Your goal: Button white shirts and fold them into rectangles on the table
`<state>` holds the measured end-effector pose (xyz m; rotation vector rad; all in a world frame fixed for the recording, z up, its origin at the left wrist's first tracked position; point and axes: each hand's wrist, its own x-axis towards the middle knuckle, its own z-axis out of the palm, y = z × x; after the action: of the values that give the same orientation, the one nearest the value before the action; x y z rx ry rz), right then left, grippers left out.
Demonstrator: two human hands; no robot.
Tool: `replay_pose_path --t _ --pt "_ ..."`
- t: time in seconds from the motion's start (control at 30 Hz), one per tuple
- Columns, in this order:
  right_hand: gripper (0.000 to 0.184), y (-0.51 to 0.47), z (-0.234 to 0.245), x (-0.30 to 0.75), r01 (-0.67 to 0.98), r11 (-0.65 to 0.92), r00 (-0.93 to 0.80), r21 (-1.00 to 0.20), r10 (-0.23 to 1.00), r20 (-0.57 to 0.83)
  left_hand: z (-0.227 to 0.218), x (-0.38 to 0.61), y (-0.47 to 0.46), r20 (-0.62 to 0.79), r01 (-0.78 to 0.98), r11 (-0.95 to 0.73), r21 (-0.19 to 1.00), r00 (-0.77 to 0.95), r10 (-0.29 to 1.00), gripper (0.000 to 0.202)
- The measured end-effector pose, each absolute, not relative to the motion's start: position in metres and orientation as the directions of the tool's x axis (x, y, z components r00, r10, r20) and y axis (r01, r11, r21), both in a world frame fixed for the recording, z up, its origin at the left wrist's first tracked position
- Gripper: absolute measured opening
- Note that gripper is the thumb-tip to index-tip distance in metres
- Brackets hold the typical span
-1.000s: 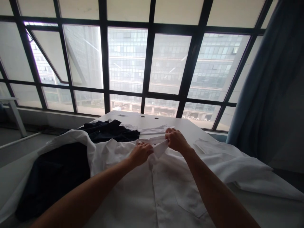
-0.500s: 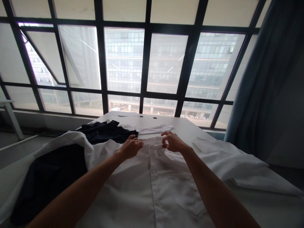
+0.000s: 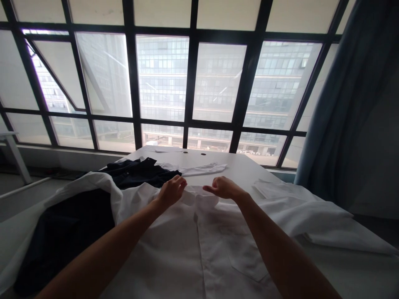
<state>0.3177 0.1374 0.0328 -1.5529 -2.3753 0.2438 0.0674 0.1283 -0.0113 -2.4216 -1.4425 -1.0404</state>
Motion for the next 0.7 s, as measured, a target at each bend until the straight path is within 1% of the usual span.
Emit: replay_pose_path --t 0.03,0.07,0.13,0.23,0.3,0.37,0.43,0.47,0.5,0.53,0.63,0.67,0.7 --pt "0.047 0.138 0.032 0.316 0.878 0.402 -0.372 -0.26 0.915 0.156 -0.011 0.068 0.128 0.616 0.821 -0.522 0.231 0.292 0.732 0.018" --pt "0.038 0.137 0.032 0.314 0.886 0.406 -0.375 -0.224 0.912 0.166 -0.011 0.068 0.128 0.604 0.821 -0.522 0.231 0.3 0.739 0.018" --pt "0.022 0.136 0.032 0.312 0.889 0.416 -0.381 -0.192 0.904 0.191 -0.01 0.068 0.127 0.567 0.818 -0.533 0.216 0.339 0.751 0.019" --pt "0.023 0.136 0.032 0.313 0.881 0.437 -0.405 -0.182 0.894 0.19 -0.008 0.067 0.128 0.515 0.813 -0.544 0.207 0.382 0.767 0.017" --pt "0.018 0.137 0.031 0.314 0.864 0.468 -0.436 -0.186 0.879 0.191 -0.006 0.066 0.129 0.496 0.807 -0.55 0.217 0.394 0.774 0.015" --pt "0.015 0.139 0.029 0.317 0.841 0.504 -0.472 -0.198 0.861 0.19 -0.004 0.064 0.13 0.456 0.802 -0.535 0.266 0.385 0.803 0.012" --pt "0.017 0.141 0.027 0.32 0.826 0.521 -0.491 -0.217 0.853 0.179 -0.002 0.064 0.129 0.4 0.805 -0.492 0.33 0.352 0.846 0.013" --pt "0.018 0.142 0.027 0.321 0.827 0.518 -0.489 -0.221 0.855 0.173 0.0 0.064 0.128 0.382 0.814 -0.467 0.344 0.333 0.862 0.015" --pt "0.019 0.142 0.026 0.322 0.833 0.509 -0.482 -0.216 0.86 0.169 0.001 0.065 0.127 0.374 0.83 -0.446 0.334 0.318 0.871 0.017" --pt "0.02 0.142 0.026 0.323 0.844 0.496 -0.468 -0.205 0.867 0.17 0.002 0.067 0.125 0.376 0.851 -0.432 0.299 0.311 0.873 0.02" --pt "0.019 0.143 0.026 0.324 0.876 0.455 -0.423 -0.161 0.884 0.197 0.005 0.072 0.122 0.395 0.898 -0.409 0.161 0.321 0.861 0.029" --pt "0.019 0.144 0.026 0.325 0.878 0.453 -0.417 -0.156 0.883 0.215 0.005 0.072 0.122 0.402 0.901 -0.408 0.145 0.323 0.857 0.031" --pt "0.018 0.146 0.026 0.326 0.875 0.455 -0.413 -0.164 0.88 0.235 0.004 0.071 0.123 0.413 0.898 -0.413 0.153 0.322 0.852 0.031"
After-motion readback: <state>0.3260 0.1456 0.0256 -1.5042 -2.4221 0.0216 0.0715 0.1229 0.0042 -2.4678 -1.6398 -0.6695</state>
